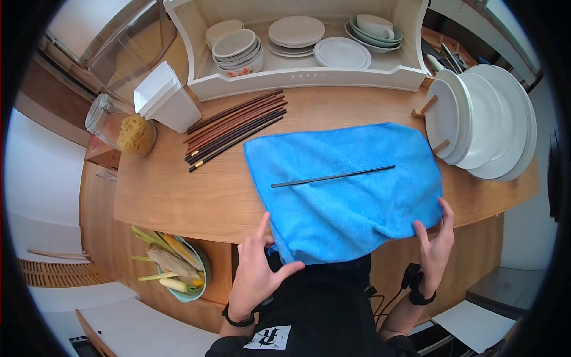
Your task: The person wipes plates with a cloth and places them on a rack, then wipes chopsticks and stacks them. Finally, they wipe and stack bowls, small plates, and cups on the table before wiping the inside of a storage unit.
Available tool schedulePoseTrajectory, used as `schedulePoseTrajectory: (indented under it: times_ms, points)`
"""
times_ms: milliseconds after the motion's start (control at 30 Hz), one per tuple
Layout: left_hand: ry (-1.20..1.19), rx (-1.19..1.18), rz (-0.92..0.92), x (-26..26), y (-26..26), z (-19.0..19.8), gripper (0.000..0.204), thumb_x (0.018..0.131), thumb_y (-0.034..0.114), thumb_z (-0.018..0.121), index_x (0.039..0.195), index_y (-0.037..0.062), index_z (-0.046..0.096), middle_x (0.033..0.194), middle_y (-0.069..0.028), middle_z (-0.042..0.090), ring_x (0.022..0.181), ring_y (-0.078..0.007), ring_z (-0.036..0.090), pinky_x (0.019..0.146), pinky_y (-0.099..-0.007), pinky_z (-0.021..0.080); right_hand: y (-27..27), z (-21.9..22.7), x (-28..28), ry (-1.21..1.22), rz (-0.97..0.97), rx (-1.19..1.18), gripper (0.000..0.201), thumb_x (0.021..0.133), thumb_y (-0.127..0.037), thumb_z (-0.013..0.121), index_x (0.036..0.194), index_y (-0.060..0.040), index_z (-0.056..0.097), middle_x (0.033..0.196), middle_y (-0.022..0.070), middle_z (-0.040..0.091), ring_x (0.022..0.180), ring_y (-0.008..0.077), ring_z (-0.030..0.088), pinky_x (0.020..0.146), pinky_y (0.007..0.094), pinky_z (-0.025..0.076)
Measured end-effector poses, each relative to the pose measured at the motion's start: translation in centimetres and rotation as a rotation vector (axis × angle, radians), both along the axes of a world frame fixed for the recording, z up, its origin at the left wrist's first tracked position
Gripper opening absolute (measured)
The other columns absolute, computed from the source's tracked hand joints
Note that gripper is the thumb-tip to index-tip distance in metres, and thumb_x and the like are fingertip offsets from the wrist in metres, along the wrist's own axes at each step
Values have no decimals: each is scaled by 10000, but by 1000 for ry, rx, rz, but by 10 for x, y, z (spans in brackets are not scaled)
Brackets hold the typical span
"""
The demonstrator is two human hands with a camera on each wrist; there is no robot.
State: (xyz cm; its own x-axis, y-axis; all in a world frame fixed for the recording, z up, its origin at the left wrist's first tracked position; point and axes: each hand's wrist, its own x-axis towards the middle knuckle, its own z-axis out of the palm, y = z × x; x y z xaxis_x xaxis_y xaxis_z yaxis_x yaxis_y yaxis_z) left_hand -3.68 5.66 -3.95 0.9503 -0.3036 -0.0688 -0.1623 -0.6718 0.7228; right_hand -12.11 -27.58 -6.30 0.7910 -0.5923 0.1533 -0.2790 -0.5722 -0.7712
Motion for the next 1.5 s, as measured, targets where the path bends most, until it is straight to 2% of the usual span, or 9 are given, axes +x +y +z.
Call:
schedulePoseTrajectory:
  times_ms: [267,533,733,1000,1100,1167,1233,1300,1500]
  points:
    - [-257,-266,-74,6,23,-36,860,751,153,888,1480,34,449,1048,-138,663,1039,-255,638,914,-357,519,-33,-8,-28,14,108,52,739,716,72,770,1399,-31,506,1502,202,493,1248,291,567,1061,379,417]
    - [-201,-164,-84,-2,17,-38,828,829,39,800,1525,11,352,979,-114,645,870,-169,651,799,-277,513,-34,-18,-33,-289,146,148,424,835,113,672,1224,-27,584,1061,56,530,957,161,528,914,305,445]
    - [307,-875,295,11,25,-12,797,922,-45,673,1579,17,226,1061,-89,641,901,-113,662,795,-241,536,-45,19,-17,-364,306,168,259,886,59,668,1115,-44,604,971,21,471,886,120,460,774,239,360]
    - [181,-1119,228,52,31,27,936,873,-77,678,1615,85,131,1389,-205,445,1057,-188,648,881,-267,563,-30,72,40,-357,264,90,228,918,8,663,1133,-39,603,1052,45,534,937,127,491,817,247,391]
    - [59,-1037,184,74,24,37,935,857,-58,698,1610,89,162,1446,-210,367,1207,-215,568,962,-301,527,-13,80,72,-353,218,229,321,942,-2,644,1254,-35,575,1115,58,561,1008,122,510,844,248,415]
    - [-2,-951,154,88,21,37,848,870,1,714,1580,77,257,1447,-212,379,1297,-276,506,1043,-365,476,-3,87,87,-188,239,-395,495,886,12,682,1353,-31,522,1284,173,556,1182,271,552,975,355,457]
    - [-361,-201,47,92,22,45,799,868,48,731,1552,72,319,1426,-208,412,1304,-330,501,1078,-394,447,8,80,93,-36,199,-778,588,815,-13,734,1358,-22,507,1438,269,462,1328,438,464,1102,485,402]
    - [-582,302,-16,98,18,46,723,863,141,760,1495,65,419,1406,-213,465,1332,-411,463,1132,-442,392,21,78,100,-41,255,-901,582,815,-35,742,1349,-21,510,1442,265,462,1337,440,453,1116,480,390]
    - [-646,296,-646,134,-40,9,643,950,282,660,1491,33,419,1504,-251,424,1360,-432,449,1099,-489,425,27,38,135,23,837,-861,367,853,-73,652,1207,-8,576,1258,222,568,1170,410,566,970,455,502]
